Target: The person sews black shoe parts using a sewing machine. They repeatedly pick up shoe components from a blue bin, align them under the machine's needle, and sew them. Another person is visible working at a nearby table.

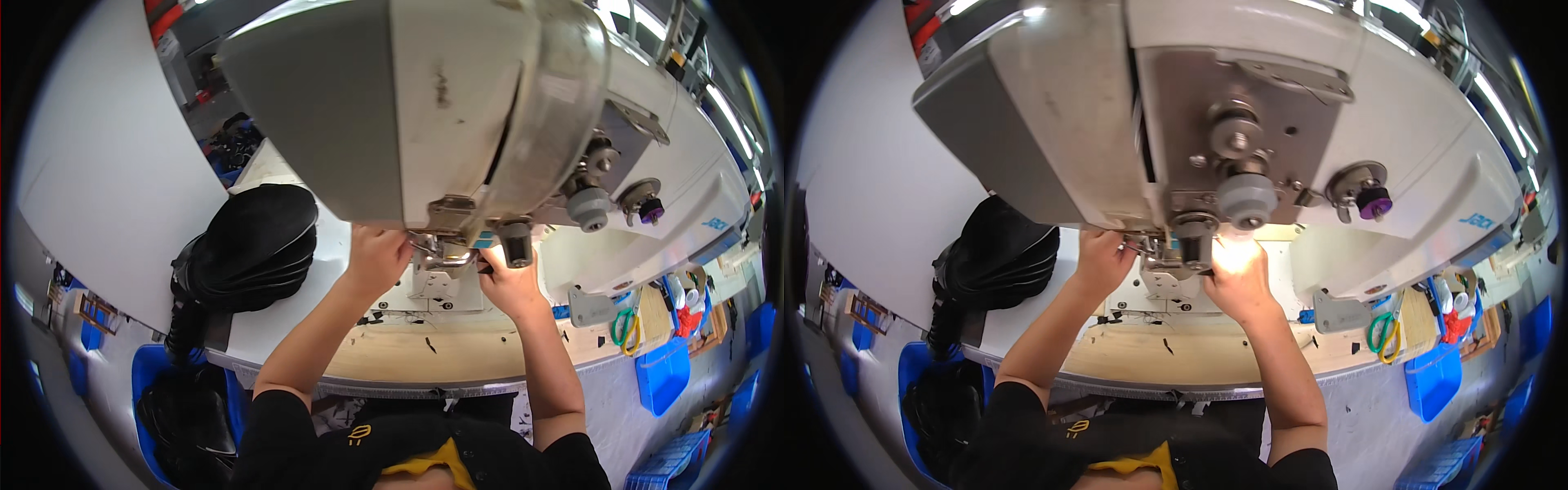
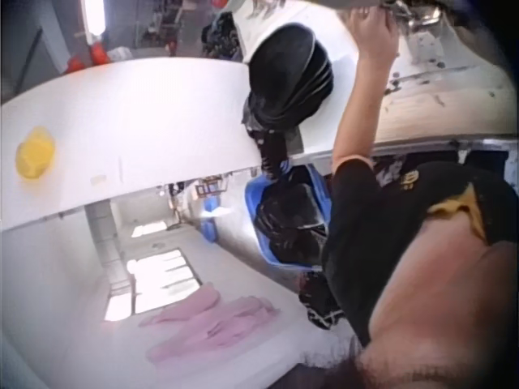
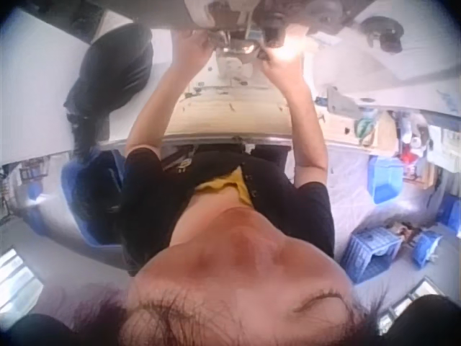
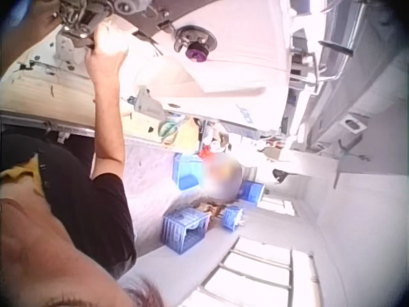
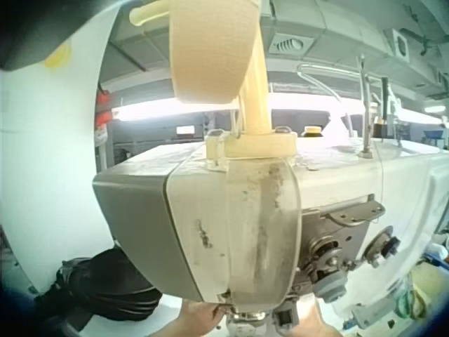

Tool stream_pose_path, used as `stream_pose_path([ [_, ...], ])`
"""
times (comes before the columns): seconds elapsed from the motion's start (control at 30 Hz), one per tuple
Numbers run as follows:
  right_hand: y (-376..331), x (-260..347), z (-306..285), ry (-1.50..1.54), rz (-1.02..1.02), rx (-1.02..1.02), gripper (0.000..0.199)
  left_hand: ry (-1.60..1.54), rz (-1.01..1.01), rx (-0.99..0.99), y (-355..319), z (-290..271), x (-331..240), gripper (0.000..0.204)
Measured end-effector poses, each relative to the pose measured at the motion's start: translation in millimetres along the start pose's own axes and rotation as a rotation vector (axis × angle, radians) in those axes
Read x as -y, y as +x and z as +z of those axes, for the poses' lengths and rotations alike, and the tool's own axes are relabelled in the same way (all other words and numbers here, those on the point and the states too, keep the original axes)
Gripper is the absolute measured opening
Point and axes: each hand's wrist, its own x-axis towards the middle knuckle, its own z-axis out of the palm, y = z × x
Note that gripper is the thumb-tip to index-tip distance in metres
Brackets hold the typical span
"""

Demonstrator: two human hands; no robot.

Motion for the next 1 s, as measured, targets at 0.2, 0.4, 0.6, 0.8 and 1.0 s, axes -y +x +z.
stream_pose_path([
  [0.2, -23.8, 11.4, -7.8, 0.085, 0.153, -0.099, 0.031, 0.184, -0.124, -0.034, 51.5, -22.8, 17.1, 0.012],
  [0.4, -65.7, 26.8, 13.6, 0.19, 0.225, -0.081, 0.041, 0.464, -0.693, -0.31, -1.8, -160.6, 108.9, 0.02],
  [0.6, -84.3, 75.7, 42.5, 0.34, 0.132, -0.017, 0.029, 0.957, -1.078, 0.192, -106.4, -236.3, 130.3, 0.041],
  [0.8, -71.2, 133.6, 105.2, 0.558, -0.146, 0.176, 0.045, 0.795, -1.078, 0.475, -65.1, -235.2, 139.7, 0.091],
  [1.0, -32.8, 194.9, 172.7, 0.788, -0.418, 0.502, 0.061, 0.672, -0.968, 0.791, -30.9, -234.7, 176.2, 0.093],
])
